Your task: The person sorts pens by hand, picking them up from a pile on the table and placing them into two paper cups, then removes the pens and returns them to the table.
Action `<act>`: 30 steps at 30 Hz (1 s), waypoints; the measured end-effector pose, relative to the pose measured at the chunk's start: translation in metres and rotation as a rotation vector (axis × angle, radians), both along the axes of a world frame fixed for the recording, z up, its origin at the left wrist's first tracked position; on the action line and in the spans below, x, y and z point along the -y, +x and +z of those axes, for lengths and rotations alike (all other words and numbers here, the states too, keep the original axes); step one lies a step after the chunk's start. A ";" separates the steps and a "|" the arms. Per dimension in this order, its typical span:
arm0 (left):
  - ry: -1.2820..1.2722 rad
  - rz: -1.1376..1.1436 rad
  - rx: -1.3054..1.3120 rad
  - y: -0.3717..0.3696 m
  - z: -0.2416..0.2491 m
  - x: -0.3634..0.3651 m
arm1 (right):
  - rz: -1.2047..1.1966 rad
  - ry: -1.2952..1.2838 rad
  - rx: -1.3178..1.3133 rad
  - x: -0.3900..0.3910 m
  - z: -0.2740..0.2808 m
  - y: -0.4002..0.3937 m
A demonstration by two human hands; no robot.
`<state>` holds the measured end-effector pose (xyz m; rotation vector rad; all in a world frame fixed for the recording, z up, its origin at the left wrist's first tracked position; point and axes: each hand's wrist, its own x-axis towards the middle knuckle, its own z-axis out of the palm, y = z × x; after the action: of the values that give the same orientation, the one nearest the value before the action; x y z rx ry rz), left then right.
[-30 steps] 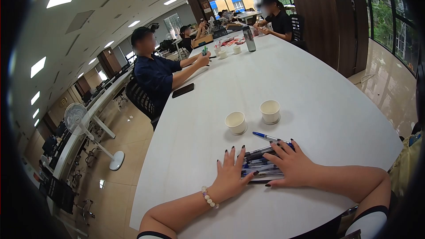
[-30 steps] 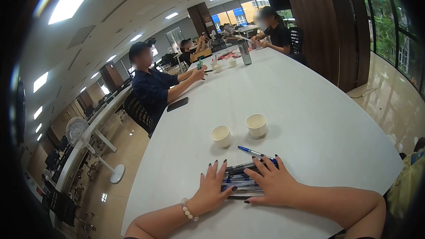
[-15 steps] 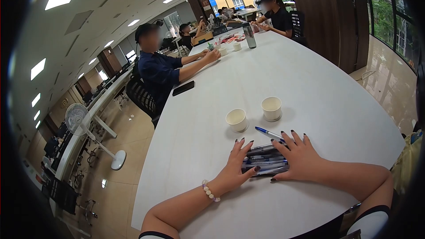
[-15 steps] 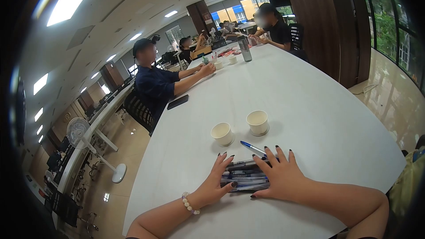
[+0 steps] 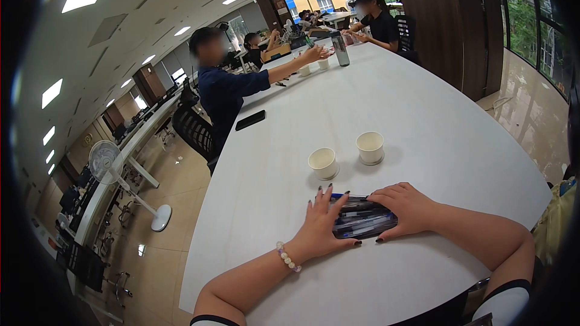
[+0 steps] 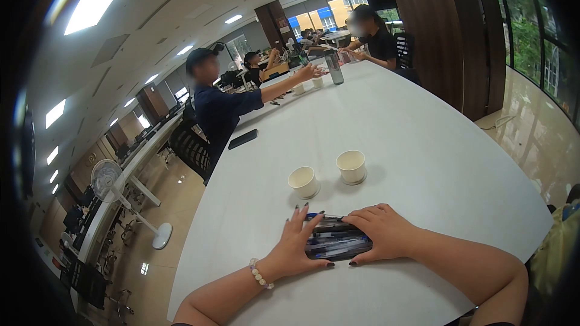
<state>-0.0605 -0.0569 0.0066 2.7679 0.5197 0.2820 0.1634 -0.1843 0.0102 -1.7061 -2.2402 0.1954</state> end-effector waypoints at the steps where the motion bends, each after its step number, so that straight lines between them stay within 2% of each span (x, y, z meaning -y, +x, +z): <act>1: 0.078 0.095 -0.084 0.000 0.004 0.000 | -0.001 0.001 0.000 0.000 0.000 0.001; 4: 0.032 0.085 -0.022 -0.001 -0.006 -0.015 | 0.031 0.026 0.029 0.000 -0.002 0.002; 7: 0.007 0.003 0.002 -0.002 -0.005 -0.018 | -0.072 0.079 -0.034 -0.001 -0.007 -0.001; 9: -0.013 -0.012 0.019 -0.001 -0.008 -0.018 | -0.192 0.094 -0.316 -0.005 -0.012 -0.002; 10: -0.035 -0.025 0.037 0.000 -0.008 -0.018 | -0.194 0.096 -0.313 -0.006 -0.011 -0.005; 12: -0.071 -0.036 0.055 0.003 -0.007 -0.016 | -0.338 0.005 -0.930 -0.008 -0.006 -0.016; 13: -0.108 -0.046 0.070 0.004 -0.007 -0.014 | -0.341 0.006 -0.923 -0.011 -0.010 -0.017; 15: -0.129 -0.044 0.077 0.007 -0.005 -0.010 | -0.321 0.151 -1.220 -0.022 -0.018 -0.014; 16: -0.146 -0.039 0.075 0.008 -0.004 -0.009 | -0.325 0.154 -1.209 -0.023 -0.017 -0.014; 18: -0.147 -0.034 0.081 0.008 -0.004 -0.009 | -0.413 0.181 -1.407 -0.025 -0.011 -0.017; 19: -0.145 -0.023 0.076 0.008 -0.004 -0.009 | -0.417 0.183 -1.396 -0.027 -0.012 -0.015; 21: -0.164 -0.025 0.100 0.009 -0.006 -0.010 | -0.479 0.176 -1.557 -0.034 -0.020 -0.010; 26: -0.183 -0.017 0.144 0.009 -0.007 -0.012 | -0.522 0.199 -1.571 -0.030 -0.021 -0.003; 30: -0.203 -0.018 0.157 0.011 -0.012 -0.015 | -0.426 0.138 -1.525 -0.035 -0.029 -0.001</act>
<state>-0.0493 -0.0422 -0.0053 2.5282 0.4563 0.4142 0.1625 -0.1493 -0.0184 -1.1404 -0.7364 0.8418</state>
